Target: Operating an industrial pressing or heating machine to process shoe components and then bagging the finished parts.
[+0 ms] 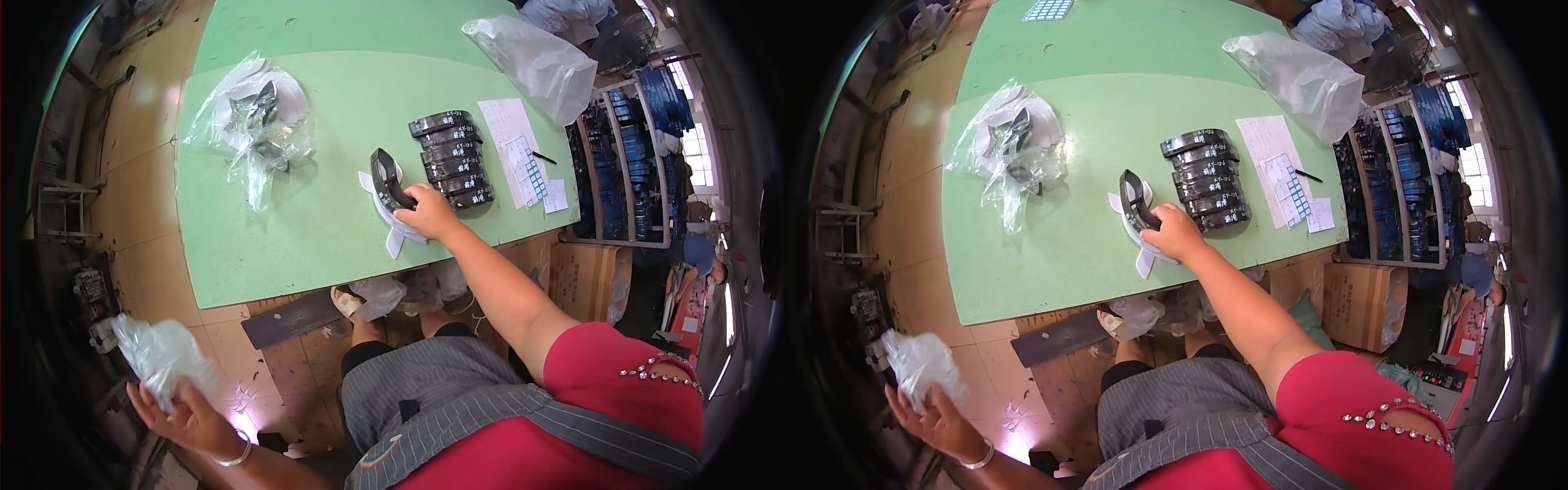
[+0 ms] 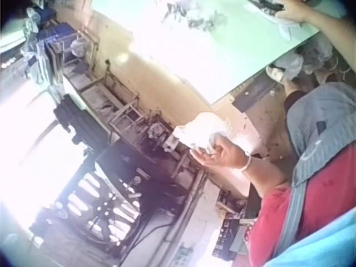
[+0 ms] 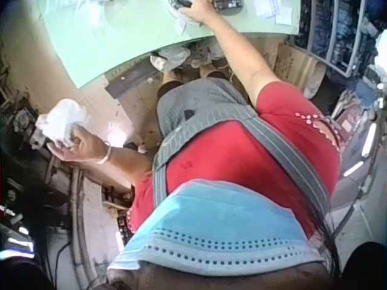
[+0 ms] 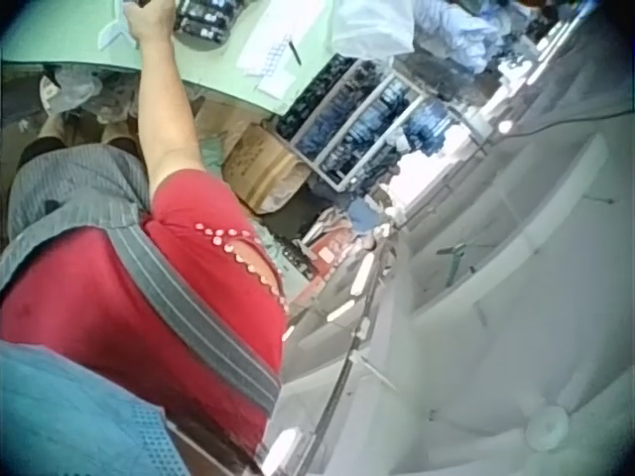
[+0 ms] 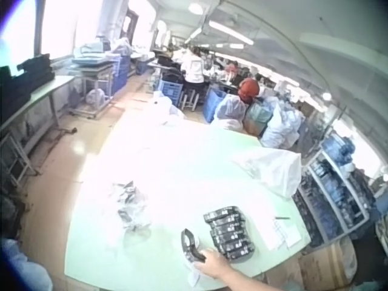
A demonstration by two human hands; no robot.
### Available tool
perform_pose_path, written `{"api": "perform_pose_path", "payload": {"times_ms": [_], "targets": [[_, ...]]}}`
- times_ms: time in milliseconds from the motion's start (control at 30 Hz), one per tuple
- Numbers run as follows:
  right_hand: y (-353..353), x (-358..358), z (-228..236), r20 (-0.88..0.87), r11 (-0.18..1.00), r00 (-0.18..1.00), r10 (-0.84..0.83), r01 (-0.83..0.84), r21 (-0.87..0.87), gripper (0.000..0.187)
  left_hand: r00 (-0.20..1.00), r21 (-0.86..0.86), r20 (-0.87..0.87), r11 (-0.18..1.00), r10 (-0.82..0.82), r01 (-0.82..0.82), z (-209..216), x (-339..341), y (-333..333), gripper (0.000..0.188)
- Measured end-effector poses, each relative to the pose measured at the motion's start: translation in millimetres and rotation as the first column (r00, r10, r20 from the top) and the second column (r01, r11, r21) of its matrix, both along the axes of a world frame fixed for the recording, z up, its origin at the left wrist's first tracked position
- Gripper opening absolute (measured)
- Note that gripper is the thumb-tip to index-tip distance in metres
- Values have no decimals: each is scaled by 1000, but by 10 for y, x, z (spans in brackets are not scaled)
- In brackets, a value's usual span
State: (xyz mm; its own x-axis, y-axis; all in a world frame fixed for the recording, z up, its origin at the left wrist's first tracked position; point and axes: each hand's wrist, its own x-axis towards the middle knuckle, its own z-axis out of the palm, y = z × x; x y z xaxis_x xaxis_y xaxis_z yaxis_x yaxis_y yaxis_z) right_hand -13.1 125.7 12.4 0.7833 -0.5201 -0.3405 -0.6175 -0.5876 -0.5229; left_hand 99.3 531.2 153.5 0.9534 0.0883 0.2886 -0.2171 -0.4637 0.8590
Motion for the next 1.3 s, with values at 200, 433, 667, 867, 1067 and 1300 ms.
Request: {"api": "perform_pose_path", "payload": {"times_ms": [200,433,667,867,1067,1300], "targets": [[-177,430,21,159,988,983,-97,114,-104,44,943,92,-239,961,-231,259,-767,-180,-281,47],[-303,792,-240,102,957,995,11,19,-291,40,962,7,-273,1000,6,-4,-1330,-292,-346,30],[416,157,-344,119,921,957,-265,288,-263,60,867,-464,-426,885,-259,37,-1588,-138,-560,25],[406,394,-301,-218,916,890,-401,387,-103,79,877,-140,-319,933,-359,331,-1705,12,-1492,54],[252,374,-356,-282,952,924,-259,294,87,76,919,276,-305,901,-248,335,-1859,30,-1725,52],[154,71,-257,-380,406,918,-114,392,826,42,910,735,-392,550,-135,398,-1591,93,-2051,35]]}}
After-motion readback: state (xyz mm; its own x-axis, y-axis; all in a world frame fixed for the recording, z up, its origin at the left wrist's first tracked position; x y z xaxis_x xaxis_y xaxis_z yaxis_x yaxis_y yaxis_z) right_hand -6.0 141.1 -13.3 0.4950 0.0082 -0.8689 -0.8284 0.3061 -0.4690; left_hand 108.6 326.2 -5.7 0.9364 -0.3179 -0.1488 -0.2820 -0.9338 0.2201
